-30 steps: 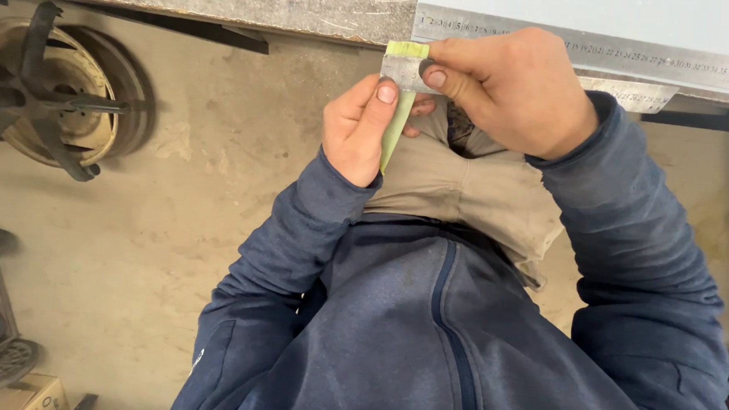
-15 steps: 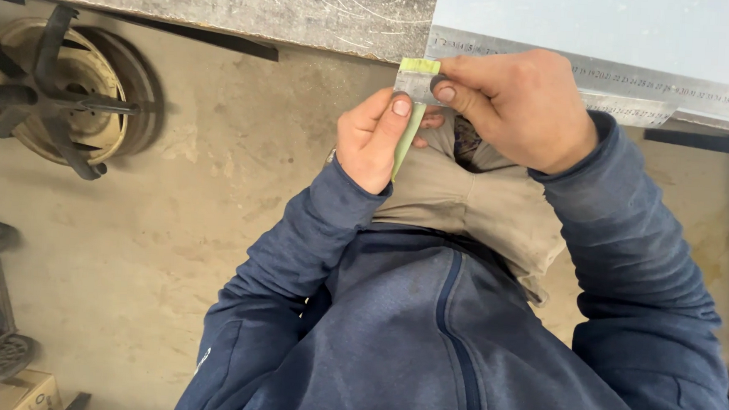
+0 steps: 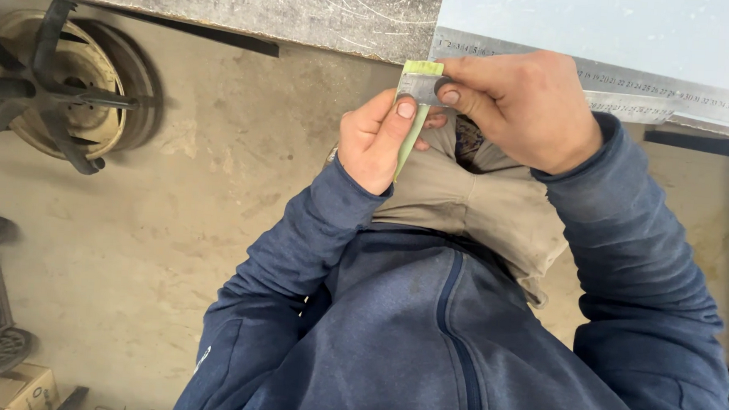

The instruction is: Measuring and marking specific dimensions on a large grey sheet using a metal ruler and a marking scribe.

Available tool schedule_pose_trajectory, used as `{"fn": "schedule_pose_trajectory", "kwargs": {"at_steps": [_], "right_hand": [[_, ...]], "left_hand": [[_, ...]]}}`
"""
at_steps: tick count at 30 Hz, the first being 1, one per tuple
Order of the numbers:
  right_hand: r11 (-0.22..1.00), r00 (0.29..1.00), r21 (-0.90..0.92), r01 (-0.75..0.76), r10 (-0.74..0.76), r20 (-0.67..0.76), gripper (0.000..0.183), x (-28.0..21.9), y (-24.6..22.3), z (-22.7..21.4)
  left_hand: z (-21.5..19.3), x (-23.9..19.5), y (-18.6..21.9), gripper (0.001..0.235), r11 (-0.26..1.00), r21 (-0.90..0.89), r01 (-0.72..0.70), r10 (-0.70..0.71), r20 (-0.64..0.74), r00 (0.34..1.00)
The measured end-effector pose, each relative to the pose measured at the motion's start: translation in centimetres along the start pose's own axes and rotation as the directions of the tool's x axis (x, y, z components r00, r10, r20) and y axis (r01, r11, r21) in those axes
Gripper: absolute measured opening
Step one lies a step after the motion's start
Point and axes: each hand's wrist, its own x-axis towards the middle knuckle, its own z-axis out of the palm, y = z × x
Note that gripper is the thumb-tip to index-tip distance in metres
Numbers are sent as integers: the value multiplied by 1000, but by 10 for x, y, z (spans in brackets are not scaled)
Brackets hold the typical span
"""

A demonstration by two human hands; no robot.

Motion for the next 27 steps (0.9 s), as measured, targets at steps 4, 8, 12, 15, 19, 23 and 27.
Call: {"fn": "schedule_pose_trajectory", "kwargs": {"at_steps": [4, 8, 12, 15, 19, 23, 27], "right_hand": [[1000, 1000, -13, 7, -7, -15, 21, -2, 0, 3], [1000, 1000, -19, 0, 0, -16, 23, -1, -2, 4], [1000, 1000, -28, 10, -11, -17, 24, -2, -2, 4], [999, 999, -39, 25, -26, -28, 26, -3, 0, 5], [998, 999, -43, 40, -42, -30, 28, -3, 1, 5], [999, 1000, -35, 0, 1, 4, 21, -2, 1, 5], [999, 1000, -32, 23, -23, -20, 22, -3, 2, 7]], "left_hand": [[0, 0, 4, 41, 1000, 18, -8, 7, 18, 1000], [-1, -1, 4, 42, 1000, 27, -13, 12, 24, 1000], [-1, -1, 5, 42, 999, 35, -21, 20, 31, 999], [0, 0, 6, 42, 999, 25, -26, 25, 32, 999], [0, -1, 5, 41, 999, 24, -41, 40, 39, 998], [0, -2, 6, 40, 997, 50, -56, 55, 32, 998], [1, -1, 5, 40, 998, 27, -65, 64, 24, 998]]}}
